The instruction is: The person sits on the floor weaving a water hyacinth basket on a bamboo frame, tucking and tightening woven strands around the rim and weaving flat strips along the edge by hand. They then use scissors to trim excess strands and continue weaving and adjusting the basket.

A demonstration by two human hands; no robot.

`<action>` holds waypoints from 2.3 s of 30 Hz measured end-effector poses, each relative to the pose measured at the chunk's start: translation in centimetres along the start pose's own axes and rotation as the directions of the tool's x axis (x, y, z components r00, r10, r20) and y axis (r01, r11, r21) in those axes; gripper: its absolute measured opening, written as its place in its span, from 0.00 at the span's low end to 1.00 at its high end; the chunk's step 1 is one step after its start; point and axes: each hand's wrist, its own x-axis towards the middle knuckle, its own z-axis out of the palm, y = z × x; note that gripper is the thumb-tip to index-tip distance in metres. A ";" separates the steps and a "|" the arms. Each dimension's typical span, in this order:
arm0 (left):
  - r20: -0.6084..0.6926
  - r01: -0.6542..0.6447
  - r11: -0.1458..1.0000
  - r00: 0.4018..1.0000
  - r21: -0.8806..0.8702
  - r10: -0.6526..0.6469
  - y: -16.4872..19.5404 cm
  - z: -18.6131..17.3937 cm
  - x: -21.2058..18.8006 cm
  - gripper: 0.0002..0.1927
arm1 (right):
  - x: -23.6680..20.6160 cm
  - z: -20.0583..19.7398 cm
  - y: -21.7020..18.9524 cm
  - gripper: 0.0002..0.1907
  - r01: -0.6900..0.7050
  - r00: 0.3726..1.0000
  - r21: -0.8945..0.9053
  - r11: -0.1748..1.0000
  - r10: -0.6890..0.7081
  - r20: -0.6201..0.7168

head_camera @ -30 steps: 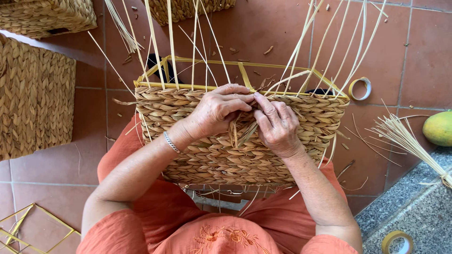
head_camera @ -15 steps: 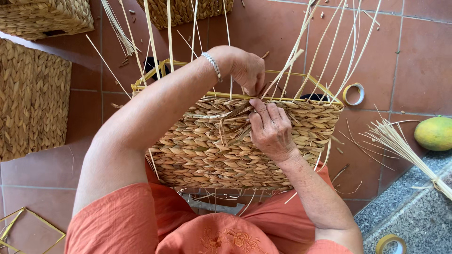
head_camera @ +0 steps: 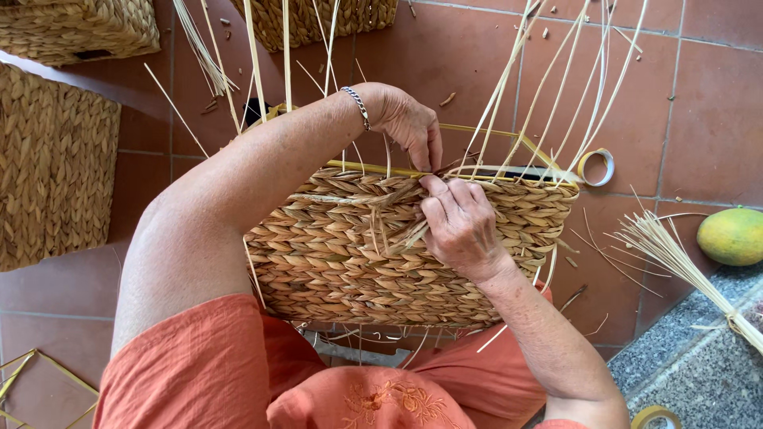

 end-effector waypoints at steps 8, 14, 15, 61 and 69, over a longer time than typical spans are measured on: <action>0.074 0.033 0.994 0.997 -0.102 -0.026 -0.3 -0.7 0.5 0.16 | -1.2 0.9 -0.6 0.14 -0.037 0.999 -0.058 0.998 0.036 -0.021; 0.077 0.076 0.995 0.994 -0.058 -0.071 0.0 -0.9 0.6 0.17 | -0.7 1.1 -0.3 0.10 -0.022 0.998 -0.132 0.991 0.030 0.060; 0.073 0.073 0.995 0.995 -0.061 -0.068 0.1 -0.8 0.4 0.17 | -0.7 1.0 -0.3 0.10 -0.019 0.997 -0.125 0.992 0.028 0.071; -0.193 -0.032 0.949 0.976 0.313 0.097 1.4 -0.2 -2.1 0.33 | -0.6 1.8 1.5 0.24 -0.038 0.959 0.202 0.979 0.093 -0.267; 0.040 -0.011 0.928 0.999 0.373 -0.004 2.9 0.5 -3.6 0.33 | -0.2 1.8 0.9 0.22 -0.071 0.960 0.231 0.970 0.129 -0.249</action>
